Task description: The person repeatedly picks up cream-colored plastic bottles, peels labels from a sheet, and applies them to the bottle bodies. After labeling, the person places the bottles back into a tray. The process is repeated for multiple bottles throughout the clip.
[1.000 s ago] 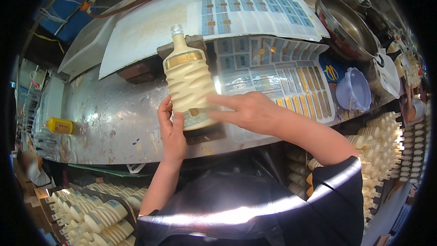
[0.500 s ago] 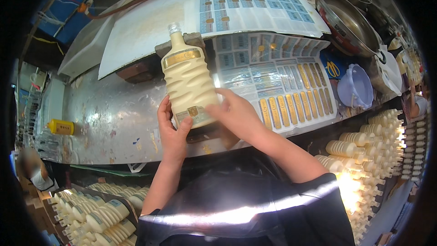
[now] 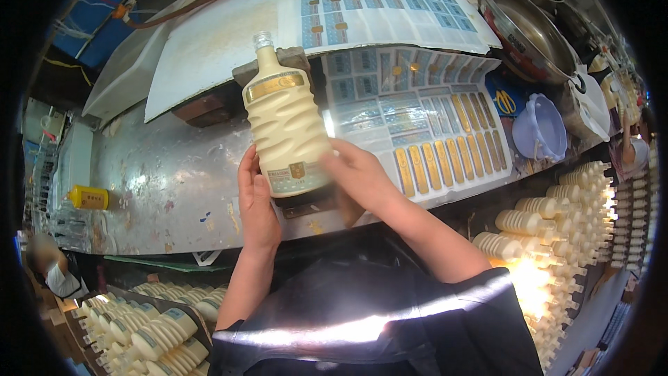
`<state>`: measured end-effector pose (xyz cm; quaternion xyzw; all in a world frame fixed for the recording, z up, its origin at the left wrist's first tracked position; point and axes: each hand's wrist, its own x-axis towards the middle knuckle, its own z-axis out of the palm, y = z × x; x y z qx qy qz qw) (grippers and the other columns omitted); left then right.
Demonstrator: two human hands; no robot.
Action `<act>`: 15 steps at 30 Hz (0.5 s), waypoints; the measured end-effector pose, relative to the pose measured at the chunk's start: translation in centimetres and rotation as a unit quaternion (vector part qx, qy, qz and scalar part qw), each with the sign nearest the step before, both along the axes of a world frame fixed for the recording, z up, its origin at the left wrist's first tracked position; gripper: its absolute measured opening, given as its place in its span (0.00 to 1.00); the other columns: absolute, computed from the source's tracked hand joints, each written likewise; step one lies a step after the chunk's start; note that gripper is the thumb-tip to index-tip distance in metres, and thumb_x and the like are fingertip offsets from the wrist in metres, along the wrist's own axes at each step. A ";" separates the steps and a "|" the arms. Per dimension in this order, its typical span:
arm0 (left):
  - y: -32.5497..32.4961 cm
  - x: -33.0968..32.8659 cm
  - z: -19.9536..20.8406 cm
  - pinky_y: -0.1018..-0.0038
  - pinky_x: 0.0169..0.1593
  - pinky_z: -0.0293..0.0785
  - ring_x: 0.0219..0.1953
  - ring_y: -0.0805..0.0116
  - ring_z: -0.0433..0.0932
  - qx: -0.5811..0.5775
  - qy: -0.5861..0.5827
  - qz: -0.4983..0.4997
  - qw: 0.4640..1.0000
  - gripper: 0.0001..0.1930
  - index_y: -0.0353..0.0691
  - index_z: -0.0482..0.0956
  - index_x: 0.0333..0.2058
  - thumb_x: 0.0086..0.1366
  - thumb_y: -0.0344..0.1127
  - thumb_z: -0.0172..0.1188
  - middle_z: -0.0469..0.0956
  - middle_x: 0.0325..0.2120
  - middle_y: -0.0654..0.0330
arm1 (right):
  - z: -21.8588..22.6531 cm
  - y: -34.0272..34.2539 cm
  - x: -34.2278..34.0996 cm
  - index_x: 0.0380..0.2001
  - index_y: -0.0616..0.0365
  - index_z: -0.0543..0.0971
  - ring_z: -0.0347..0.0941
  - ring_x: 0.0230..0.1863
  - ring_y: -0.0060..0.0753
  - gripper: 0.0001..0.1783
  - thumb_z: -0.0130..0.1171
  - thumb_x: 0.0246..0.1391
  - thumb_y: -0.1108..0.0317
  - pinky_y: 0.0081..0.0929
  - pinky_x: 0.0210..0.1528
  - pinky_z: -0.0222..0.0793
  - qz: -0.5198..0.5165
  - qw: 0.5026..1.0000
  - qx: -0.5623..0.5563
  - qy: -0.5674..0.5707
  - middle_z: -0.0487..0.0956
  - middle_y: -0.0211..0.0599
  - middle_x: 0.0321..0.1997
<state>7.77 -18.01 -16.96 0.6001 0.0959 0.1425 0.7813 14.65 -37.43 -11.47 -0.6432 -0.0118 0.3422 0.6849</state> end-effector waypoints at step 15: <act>-0.5 -0.1 -0.5 0.63 0.72 0.57 0.69 0.60 0.61 0.004 -0.014 -0.008 1.000 0.35 0.35 0.54 0.71 0.71 0.33 0.59 0.62 0.67 0.51 | -3.0 1.0 0.3 0.56 0.63 0.79 0.76 0.28 0.21 0.29 0.69 0.57 0.55 0.25 0.33 0.73 -0.030 0.976 -0.122 -0.179 0.81 0.34 0.28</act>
